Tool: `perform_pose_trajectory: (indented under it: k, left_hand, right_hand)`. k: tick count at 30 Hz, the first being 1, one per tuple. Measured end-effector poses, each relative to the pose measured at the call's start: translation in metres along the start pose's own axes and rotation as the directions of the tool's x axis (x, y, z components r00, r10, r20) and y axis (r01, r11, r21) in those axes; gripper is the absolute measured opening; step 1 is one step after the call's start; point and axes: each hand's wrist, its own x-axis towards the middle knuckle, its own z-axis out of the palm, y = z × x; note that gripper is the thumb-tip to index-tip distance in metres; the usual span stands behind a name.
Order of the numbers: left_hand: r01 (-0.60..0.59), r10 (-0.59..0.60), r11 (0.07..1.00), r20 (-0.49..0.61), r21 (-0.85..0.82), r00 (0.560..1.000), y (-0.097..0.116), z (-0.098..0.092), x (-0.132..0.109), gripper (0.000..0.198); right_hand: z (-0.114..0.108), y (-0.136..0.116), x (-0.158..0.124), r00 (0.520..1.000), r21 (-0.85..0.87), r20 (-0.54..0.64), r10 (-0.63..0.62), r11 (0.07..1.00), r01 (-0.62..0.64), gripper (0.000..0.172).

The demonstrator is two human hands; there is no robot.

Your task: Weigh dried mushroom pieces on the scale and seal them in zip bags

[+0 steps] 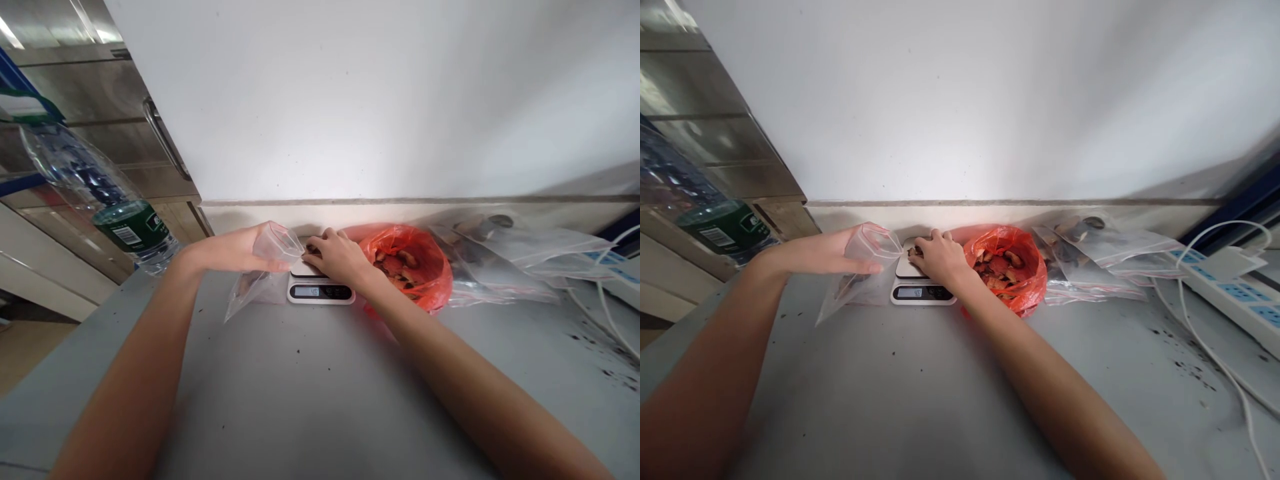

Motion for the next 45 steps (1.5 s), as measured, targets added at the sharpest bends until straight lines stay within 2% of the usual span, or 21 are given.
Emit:
perform_pose_trajectory:
  k: [3, 11, 16, 20, 23, 29, 32, 35, 37, 39, 40, 42, 43, 45]
  left_hand:
    - [0.017, -0.016, 1.0, 0.043, -0.021, 0.999, -0.002, 0.001, 0.002, 0.081]
    - [0.005, -0.006, 1.0, 0.058, 0.005, 0.998, 0.001, 0.004, 0.001, 0.072]
    - [0.025, -0.027, 0.998, 0.034, 0.062, 0.999, -0.002, 0.005, 0.004, 0.082]
    - [0.098, -0.107, 0.987, 0.068, 0.127, 0.992, -0.004, 0.008, 0.009, 0.09]
    - [0.1, -0.116, 0.981, 0.087, 0.163, 0.989, -0.001, 0.012, 0.012, 0.092]
    - [0.08, -0.095, 0.984, 0.09, 0.158, 0.991, 0.005, 0.019, 0.017, 0.089]
    - [0.061, -0.072, 0.99, 0.08, 0.129, 0.994, 0.004, 0.019, 0.017, 0.089]
    - [-0.03, 0.027, 0.999, 0.082, 0.039, 0.996, 0.001, 0.017, 0.016, 0.084]
    - [-0.059, 0.059, 0.998, 0.062, -0.005, 0.996, -0.002, 0.014, 0.014, 0.085]
    - [-0.018, 0.019, 1.0, 0.057, -0.02, 0.998, -0.005, 0.01, 0.011, 0.087]
    - [0.018, -0.017, 1.0, 0.066, -0.023, 0.998, -0.007, 0.007, 0.009, 0.087]
    - [0.082, -0.079, 0.996, 0.09, -0.02, 0.993, -0.009, 0.003, 0.005, 0.085]
    - [0.1, -0.099, 0.995, 0.087, -0.014, 0.991, -0.01, 0.0, 0.003, 0.083]
    - [0.12, -0.12, 0.993, 0.05, 0.009, 0.992, -0.009, -0.003, 0.0, 0.079]
  right_hand:
    - [-0.006, 0.004, 0.001, 1.0, 0.038, 0.015, -0.018, 0.999, 0.018, 0.035]
    - [-0.014, 0.015, 0.002, 0.999, 0.135, 0.035, -0.03, 0.991, 0.025, 0.034]
    - [-0.023, 0.025, -0.002, 0.996, 0.248, 0.059, -0.07, 0.967, 0.054, 0.026]
    - [-0.031, 0.037, -0.002, 0.998, 0.364, 0.021, -0.059, 0.93, 0.047, 0.021]
    - [-0.037, 0.042, -0.002, 0.996, 0.491, -0.039, -0.082, 0.866, 0.09, 0.017]
    - [-0.047, 0.031, -0.008, 0.965, 0.648, -0.048, -0.258, 0.727, 0.227, 0.019]
    - [-0.048, 0.017, -0.012, 0.952, 0.647, -0.03, -0.305, 0.72, 0.251, 0.014]
    - [-0.046, 0.004, -0.013, 0.938, 0.656, -0.027, -0.345, 0.702, 0.277, 0.018]
    - [-0.044, 0.0, -0.011, 0.933, 0.721, -0.051, -0.355, 0.633, 0.28, 0.025]
    - [-0.039, 0.0, -0.006, 0.95, 0.766, -0.149, -0.275, 0.576, 0.286, 0.024]
    - [-0.036, 0.002, -0.003, 0.956, 0.756, -0.211, -0.203, 0.587, 0.291, 0.02]
    - [-0.026, 0.007, 0.004, 0.952, 0.674, -0.295, -0.082, 0.688, 0.269, 0.015]
    - [-0.021, 0.01, 0.007, 0.954, 0.608, -0.291, -0.078, 0.754, 0.247, 0.017]
    - [-0.009, 0.013, 0.011, 0.967, 0.452, -0.188, -0.173, 0.859, 0.241, 0.021]
